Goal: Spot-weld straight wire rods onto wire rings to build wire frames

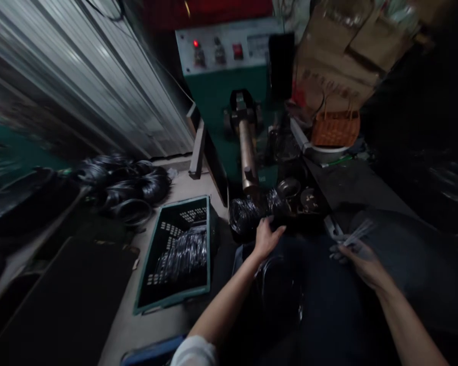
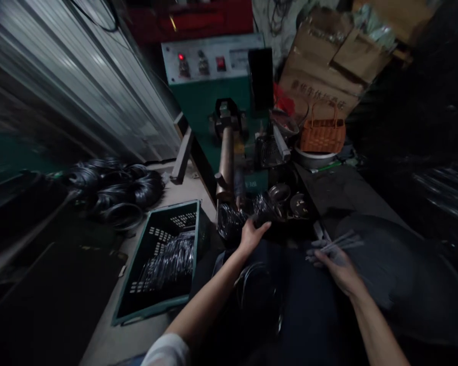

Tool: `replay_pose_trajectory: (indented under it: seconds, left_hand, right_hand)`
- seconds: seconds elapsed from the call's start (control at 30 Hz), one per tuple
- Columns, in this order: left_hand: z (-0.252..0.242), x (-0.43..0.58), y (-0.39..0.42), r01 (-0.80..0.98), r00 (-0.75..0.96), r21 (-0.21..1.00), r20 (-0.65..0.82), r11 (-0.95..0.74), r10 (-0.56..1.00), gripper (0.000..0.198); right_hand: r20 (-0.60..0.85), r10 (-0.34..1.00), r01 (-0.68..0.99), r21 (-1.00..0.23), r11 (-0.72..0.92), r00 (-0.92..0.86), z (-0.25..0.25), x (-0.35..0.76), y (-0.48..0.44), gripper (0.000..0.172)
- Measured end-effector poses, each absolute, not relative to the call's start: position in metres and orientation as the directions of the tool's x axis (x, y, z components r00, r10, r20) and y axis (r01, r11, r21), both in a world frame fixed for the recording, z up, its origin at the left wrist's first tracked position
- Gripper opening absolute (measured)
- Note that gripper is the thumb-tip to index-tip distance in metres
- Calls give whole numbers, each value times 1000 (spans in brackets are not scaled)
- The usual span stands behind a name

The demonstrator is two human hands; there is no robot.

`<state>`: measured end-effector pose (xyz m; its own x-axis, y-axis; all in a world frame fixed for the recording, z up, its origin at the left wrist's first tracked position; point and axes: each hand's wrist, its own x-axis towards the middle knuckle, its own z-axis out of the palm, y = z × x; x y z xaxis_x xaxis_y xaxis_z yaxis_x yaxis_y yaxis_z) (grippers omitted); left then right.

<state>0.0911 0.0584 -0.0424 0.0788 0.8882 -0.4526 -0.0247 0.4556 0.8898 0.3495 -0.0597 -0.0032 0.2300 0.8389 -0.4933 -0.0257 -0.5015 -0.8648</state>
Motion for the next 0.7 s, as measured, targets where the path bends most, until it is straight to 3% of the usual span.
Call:
replay_pose_trajectory:
  seconds: [0.07, 0.13, 0.23, 0.33, 0.43, 0.5, 0.57, 0.63, 0.7]
  left_hand:
    - [-45, 56, 14, 342, 102, 862, -430, 374, 897, 29]
    - [-41, 30, -24, 675, 166, 694, -472, 249, 866, 24]
    - [-34, 18, -59, 900, 264, 436, -581, 20, 770, 14]
    - [-31, 24, -69, 931, 310, 352, -635, -91, 708, 21]
    - [-28, 27, -76, 921, 321, 379, -612, -88, 723, 22]
    - [-26, 25, -88, 886, 342, 462, -595, -39, 727, 26]
    - [-27, 24, -102, 810, 354, 580, -599, 85, 718, 43]
    - [-30, 22, -110, 664, 319, 701, -580, 260, 749, 55]
    - [-32, 21, -103, 431, 251, 808, -534, 401, 807, 53]
  right_hand:
    - [-507, 822, -53, -857, -513, 259, -4, 349, -61, 47]
    - [-498, 824, -63, -863, -501, 270, -7, 345, -58, 47]
    - [-454, 844, -58, -887, -458, 284, -10, 334, -52, 44]
    - [-416, 872, -23, -905, -425, 257, -8, 322, -51, 37]
    - [-410, 878, 82, -894, -440, 248, -1, 313, -56, 31]
    - [-404, 877, 164, -877, -452, 260, 5, 308, -61, 29]
    - [-380, 891, 221, -873, -434, 247, 13, 302, -66, 27]
    - [-340, 925, 271, -886, -375, 169, 23, 294, -71, 24]
    - [-292, 957, 339, -900, -273, -4, 31, 282, -76, 24]
